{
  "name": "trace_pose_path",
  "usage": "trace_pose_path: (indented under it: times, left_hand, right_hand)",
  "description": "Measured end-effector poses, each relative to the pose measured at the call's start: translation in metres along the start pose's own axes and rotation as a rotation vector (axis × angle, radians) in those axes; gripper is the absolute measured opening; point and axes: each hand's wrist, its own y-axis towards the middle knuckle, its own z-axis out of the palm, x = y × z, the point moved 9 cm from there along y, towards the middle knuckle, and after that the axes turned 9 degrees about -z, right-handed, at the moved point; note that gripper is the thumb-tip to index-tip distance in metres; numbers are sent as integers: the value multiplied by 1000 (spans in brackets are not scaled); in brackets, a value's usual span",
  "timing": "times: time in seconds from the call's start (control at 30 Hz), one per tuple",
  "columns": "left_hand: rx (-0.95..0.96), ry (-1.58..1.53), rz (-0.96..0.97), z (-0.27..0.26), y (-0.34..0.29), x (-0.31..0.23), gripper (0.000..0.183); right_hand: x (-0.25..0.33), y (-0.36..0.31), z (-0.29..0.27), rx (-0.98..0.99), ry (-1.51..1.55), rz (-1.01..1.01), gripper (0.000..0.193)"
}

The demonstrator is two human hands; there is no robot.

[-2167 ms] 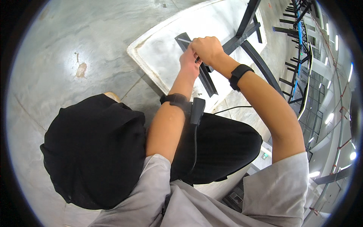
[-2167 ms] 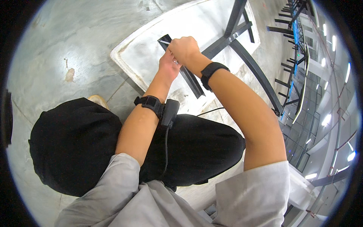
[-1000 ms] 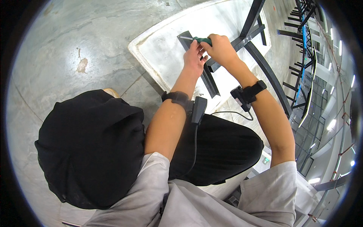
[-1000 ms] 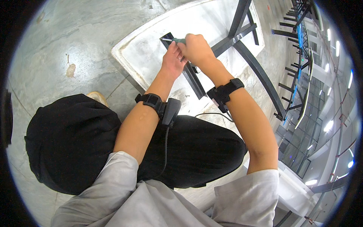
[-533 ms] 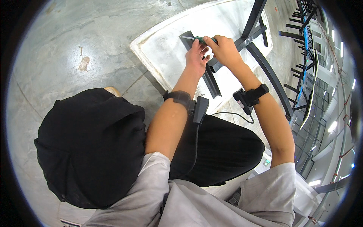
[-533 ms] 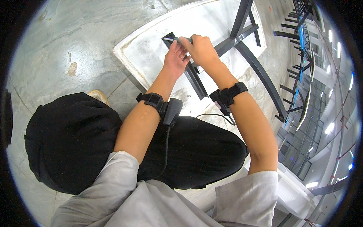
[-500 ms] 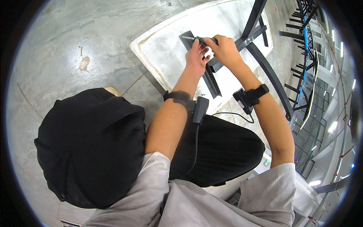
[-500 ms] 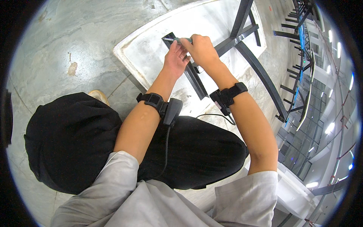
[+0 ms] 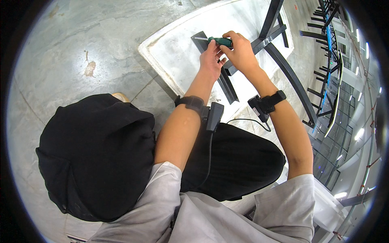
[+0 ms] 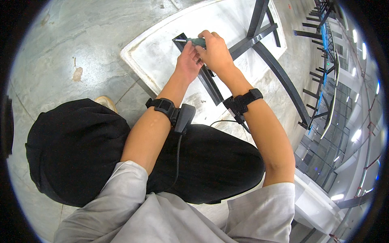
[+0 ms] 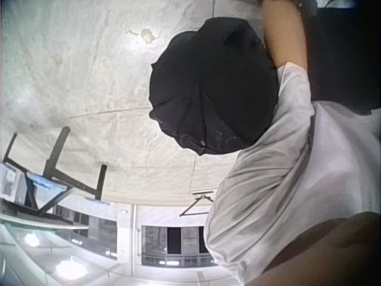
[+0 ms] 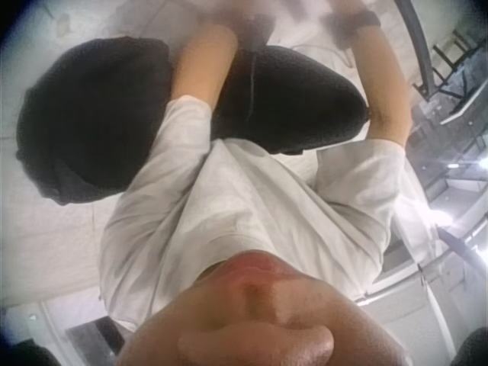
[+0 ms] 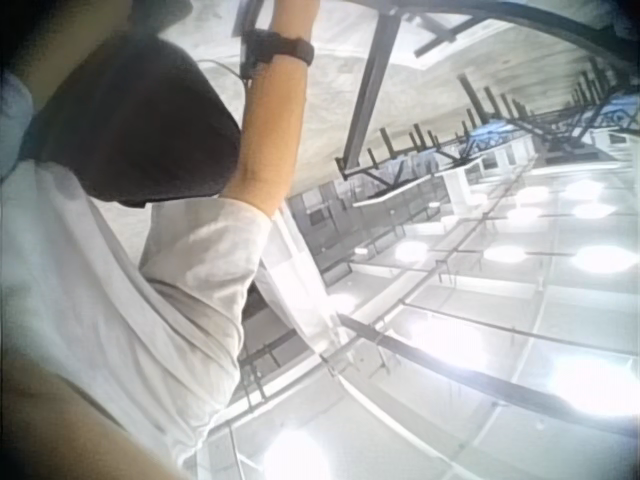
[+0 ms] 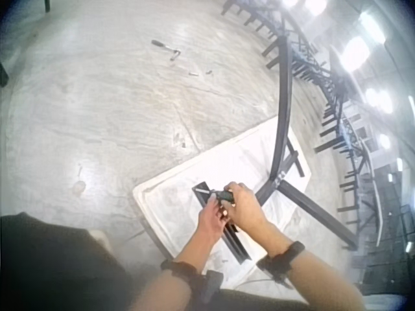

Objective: The person uses a screwdriver to secure a metal frame to the underside of a white tabletop while working on the floor of a large dining hall.

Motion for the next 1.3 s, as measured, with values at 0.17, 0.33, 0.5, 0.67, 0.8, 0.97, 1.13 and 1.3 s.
trace_pose_path:
  times: [0.17,0.33,0.5,0.67,0.8,0.97,1.13,1.3]
  left_hand:
    - [8,4,30,-3,-1,-5,42]
    - [58,6,25,1,0,-1,40]
    - [9,-6,17,-2,-2,-3,38]
    - [10,-47,54,7,-6,-8,33]
    - [20,-90,51,5,-3,-9,33]
    - [29,-33,63,7,-3,-10,32]
    - [89,-60,45,8,-2,-6,33]
    - [158,-140,0,8,5,-1,32]
  right_hand:
    - [-19,-15,17,169,267,567,33]
    - [-16,-10,7,-11,213,400,33]
    - [-3,-4,7,-16,140,224,24]
    - [23,2,8,15,-54,-187,21]
    - [26,4,4,-37,-91,-208,19]
    - [-2,7,17,122,-77,50,20]
    - [6,3,13,106,-110,80,23]
    - [39,-3,7,-12,-187,-179,26]
